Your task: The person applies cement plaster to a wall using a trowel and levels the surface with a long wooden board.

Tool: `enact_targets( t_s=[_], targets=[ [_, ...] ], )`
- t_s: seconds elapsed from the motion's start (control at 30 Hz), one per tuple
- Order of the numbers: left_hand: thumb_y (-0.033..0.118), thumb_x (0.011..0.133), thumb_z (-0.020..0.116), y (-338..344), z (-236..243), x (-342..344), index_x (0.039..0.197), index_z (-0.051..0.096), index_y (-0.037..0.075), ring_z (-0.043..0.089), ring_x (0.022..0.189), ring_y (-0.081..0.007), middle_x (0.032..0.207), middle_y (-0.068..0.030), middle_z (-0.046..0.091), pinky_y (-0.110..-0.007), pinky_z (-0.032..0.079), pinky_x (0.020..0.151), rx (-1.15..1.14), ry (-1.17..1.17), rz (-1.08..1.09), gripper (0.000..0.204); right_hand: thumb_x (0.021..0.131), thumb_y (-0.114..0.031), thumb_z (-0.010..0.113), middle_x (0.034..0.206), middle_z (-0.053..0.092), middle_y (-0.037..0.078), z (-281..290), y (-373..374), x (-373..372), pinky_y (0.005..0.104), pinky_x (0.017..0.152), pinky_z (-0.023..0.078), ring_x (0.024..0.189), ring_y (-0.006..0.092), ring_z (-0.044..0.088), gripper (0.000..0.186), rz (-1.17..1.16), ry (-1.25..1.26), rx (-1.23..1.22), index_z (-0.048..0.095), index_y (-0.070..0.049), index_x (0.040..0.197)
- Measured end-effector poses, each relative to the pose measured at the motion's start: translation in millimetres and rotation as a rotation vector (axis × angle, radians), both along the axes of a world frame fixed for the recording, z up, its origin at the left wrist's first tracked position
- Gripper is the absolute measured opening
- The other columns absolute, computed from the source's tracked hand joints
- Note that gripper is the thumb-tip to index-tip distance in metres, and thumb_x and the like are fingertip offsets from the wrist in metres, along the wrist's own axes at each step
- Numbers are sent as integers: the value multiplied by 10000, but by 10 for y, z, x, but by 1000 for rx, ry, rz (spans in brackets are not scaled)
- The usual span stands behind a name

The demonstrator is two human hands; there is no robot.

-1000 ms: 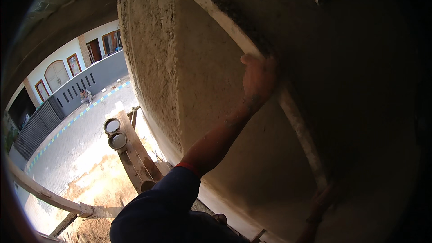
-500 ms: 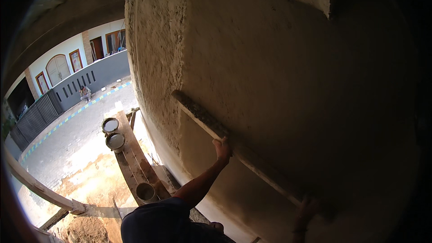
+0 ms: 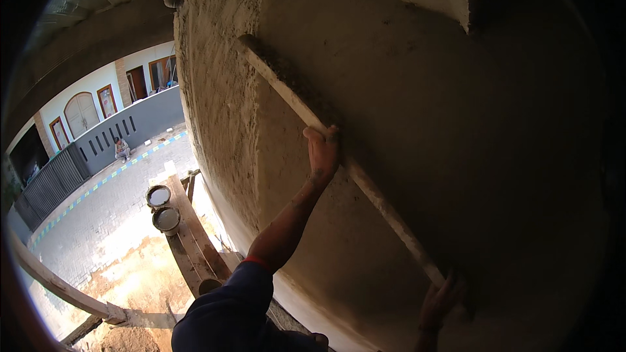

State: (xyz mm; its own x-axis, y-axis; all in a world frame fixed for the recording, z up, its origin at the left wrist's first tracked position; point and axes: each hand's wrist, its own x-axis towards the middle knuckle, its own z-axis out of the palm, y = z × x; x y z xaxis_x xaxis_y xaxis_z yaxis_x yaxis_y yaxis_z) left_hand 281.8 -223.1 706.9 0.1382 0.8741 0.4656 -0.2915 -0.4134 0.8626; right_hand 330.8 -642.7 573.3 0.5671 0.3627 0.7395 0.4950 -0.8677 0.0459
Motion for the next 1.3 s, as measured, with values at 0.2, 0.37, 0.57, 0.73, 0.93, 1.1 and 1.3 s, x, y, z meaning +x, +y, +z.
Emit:
enact_targets(
  t_s=[0.2,0.37,0.57,0.73,0.93,1.1,1.3],
  targets=[
    [302,898,548,286,767,-8,996,301,-48,604,831,-353,947,-280,544,-430,485,694,87,-20,32,440,817,-120,604,1248,424,216,545,316,-57,528,964,325,1167,411,399,522,110,-80,125,445,-28,1306],
    [277,894,545,80,734,-299,958,314,20,513,487,-152,752,-109,498,-275,378,316,-141,-160,-305,351,753,-53,672,1243,451,194,880,192,-245,506,949,366,1164,408,428,588,114,-27,92,448,-34,1297],
    [270,890,537,-369,-288,-810,931,326,42,492,449,-163,720,-92,492,-275,398,330,-374,-342,-340,314,628,-142,783,1298,463,162,547,-746,-50,445,964,405,1196,333,465,755,115,77,-37,448,-51,1298],
    [281,890,544,-837,-1184,-1124,905,347,52,506,454,-177,695,-102,501,-286,415,339,-603,-409,-342,302,623,-232,808,1345,438,135,855,-1361,-35,428,1047,350,1235,288,438,894,-33,28,-376,352,-121,1384],
    [328,925,491,-1403,-1875,-1766,907,541,25,525,451,-190,648,-79,541,-293,443,399,-868,-436,-374,308,814,-192,638,1067,622,71,2140,-647,-779,416,766,478,978,267,598,284,341,-350,-675,615,-163,1096],
    [341,927,476,-1791,-2520,-1851,945,522,0,534,533,-230,746,-124,562,-335,446,477,-1120,-520,-366,345,774,-186,631,1026,610,48,2465,-386,-1023,427,764,456,952,258,598,280,472,-468,-863,618,-225,1051],
    [235,903,534,-2123,-4364,-2256,1212,417,-1,596,739,-211,939,-134,564,-315,491,569,-201,156,72,406,795,-242,608,1052,581,59,2490,531,-1554,413,812,444,972,236,574,299,686,-614,-1172,581,-215,1091]
  ],
)
